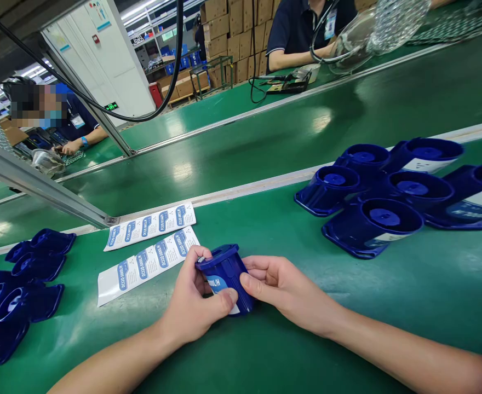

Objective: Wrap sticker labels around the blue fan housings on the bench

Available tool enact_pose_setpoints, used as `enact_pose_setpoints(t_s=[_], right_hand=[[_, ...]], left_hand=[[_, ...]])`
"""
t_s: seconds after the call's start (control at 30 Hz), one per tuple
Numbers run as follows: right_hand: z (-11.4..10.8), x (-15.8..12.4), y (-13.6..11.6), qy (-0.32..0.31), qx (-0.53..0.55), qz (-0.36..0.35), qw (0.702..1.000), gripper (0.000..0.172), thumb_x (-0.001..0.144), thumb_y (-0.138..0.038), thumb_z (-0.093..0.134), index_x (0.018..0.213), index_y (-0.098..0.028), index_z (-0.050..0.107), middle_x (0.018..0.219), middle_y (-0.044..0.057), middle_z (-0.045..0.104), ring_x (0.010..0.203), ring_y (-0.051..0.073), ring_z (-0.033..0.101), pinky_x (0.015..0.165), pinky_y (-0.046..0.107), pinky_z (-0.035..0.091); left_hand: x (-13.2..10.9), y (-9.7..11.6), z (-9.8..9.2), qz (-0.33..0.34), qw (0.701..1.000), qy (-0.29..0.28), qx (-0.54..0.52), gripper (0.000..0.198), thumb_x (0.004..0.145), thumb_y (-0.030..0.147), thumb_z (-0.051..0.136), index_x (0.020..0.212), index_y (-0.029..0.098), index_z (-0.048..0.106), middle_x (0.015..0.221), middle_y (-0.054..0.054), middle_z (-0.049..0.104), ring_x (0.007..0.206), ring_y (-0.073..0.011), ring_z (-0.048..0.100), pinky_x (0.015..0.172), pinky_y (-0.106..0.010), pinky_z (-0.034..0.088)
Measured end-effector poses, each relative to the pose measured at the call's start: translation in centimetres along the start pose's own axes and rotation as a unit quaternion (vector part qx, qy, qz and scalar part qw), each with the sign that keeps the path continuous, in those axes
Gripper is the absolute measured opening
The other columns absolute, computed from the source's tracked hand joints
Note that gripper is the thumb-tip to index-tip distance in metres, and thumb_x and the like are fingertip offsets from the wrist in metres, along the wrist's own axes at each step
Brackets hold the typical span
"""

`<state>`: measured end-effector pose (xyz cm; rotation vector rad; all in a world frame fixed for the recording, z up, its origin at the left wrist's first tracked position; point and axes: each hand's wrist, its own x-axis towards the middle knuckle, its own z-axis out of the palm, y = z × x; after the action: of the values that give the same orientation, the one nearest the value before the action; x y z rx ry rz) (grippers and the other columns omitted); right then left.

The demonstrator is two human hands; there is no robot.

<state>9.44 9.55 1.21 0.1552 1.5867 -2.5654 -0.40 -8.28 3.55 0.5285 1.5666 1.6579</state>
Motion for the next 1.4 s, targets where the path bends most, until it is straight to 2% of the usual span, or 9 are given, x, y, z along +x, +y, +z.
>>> enact_pose_setpoints(t_s=[0.13,0.3,0.6,0.83,0.9,1.1,1.4], right_hand=[[-0.1,-0.1,-0.1,-0.01,0.016,0.002,1.0,0.048,0.086,-0.059,0.086,0.109,-0.018,0.078,0.097,0.008,0.083,0.088,0.024,0.078,0.085,0.036,0.06],[-0.2,-0.2,-0.1,-0.016,0.022,-0.01,1.0,0.044,0.088,-0.056,0.086,0.109,-0.018,0.079,0.099,0.008,0.083,0.087,0.022,0.078,0.085,0.034,0.059],[-0.1,-0.1,0.0,-0.005,0.007,0.003,1.0,0.049,0.085,-0.059,0.087,0.108,-0.017,0.077,0.101,0.009,0.083,0.092,0.025,0.078,0.088,0.036,0.059],[-0.1,-0.1,0.0,-0.002,0.006,0.008,1.0,0.052,0.085,-0.06,0.087,0.111,-0.016,0.077,0.103,0.01,0.083,0.097,0.027,0.077,0.089,0.037,0.059],[-0.1,-0.1,-0.2,-0.005,0.018,0.012,1.0,0.051,0.082,-0.057,0.09,0.109,-0.016,0.077,0.099,0.009,0.083,0.093,0.025,0.078,0.087,0.034,0.059],[0.0,-0.3,-0.4,-0.002,0.028,0.013,1.0,0.052,0.083,-0.06,0.089,0.108,-0.016,0.078,0.099,0.009,0.084,0.088,0.021,0.078,0.085,0.03,0.058],[-0.3,-0.2,0.2,0.007,0.003,0.013,1.0,0.057,0.083,-0.065,0.087,0.11,-0.016,0.076,0.102,0.01,0.083,0.093,0.024,0.077,0.088,0.034,0.058]], left_hand=[[0.2,-0.2,-0.7,-0.003,0.999,-0.043,-0.022,0.06,0.08,0.044,0.088,0.108,0.026,0.038,0.087,0.005,0.054,0.068,-0.0083,0.049,0.061,-0.019,0.048],[0.1,-0.5,-1.3,0.016,0.996,-0.081,-0.041,0.055,0.084,0.04,0.085,0.112,0.026,0.04,0.091,0.004,0.053,0.069,-0.0077,0.048,0.062,-0.018,0.045],[0.1,-0.4,-1.0,0.003,0.998,-0.056,-0.024,0.056,0.081,0.034,0.086,0.109,0.026,0.037,0.089,0.006,0.054,0.07,-0.0073,0.047,0.063,-0.018,0.046],[-0.1,0.2,-0.3,-0.027,0.999,-0.016,-0.018,0.058,0.076,0.027,0.086,0.103,0.025,0.036,0.084,0.007,0.053,0.069,-0.007,0.045,0.06,-0.017,0.046],[0.0,0.2,-0.4,-0.025,0.999,-0.021,-0.024,0.058,0.077,0.029,0.087,0.106,0.025,0.036,0.086,0.006,0.054,0.069,-0.0071,0.047,0.061,-0.018,0.047],[0.2,-0.3,-1.2,-0.016,0.995,-0.085,-0.052,0.06,0.078,0.027,0.087,0.112,0.026,0.037,0.093,0.005,0.056,0.07,-0.0068,0.051,0.063,-0.018,0.047],[0.1,0.2,-0.8,-0.036,0.998,-0.046,-0.022,0.06,0.07,0.014,0.081,0.107,0.026,0.035,0.09,0.007,0.054,0.071,-0.0075,0.049,0.064,-0.019,0.047]])
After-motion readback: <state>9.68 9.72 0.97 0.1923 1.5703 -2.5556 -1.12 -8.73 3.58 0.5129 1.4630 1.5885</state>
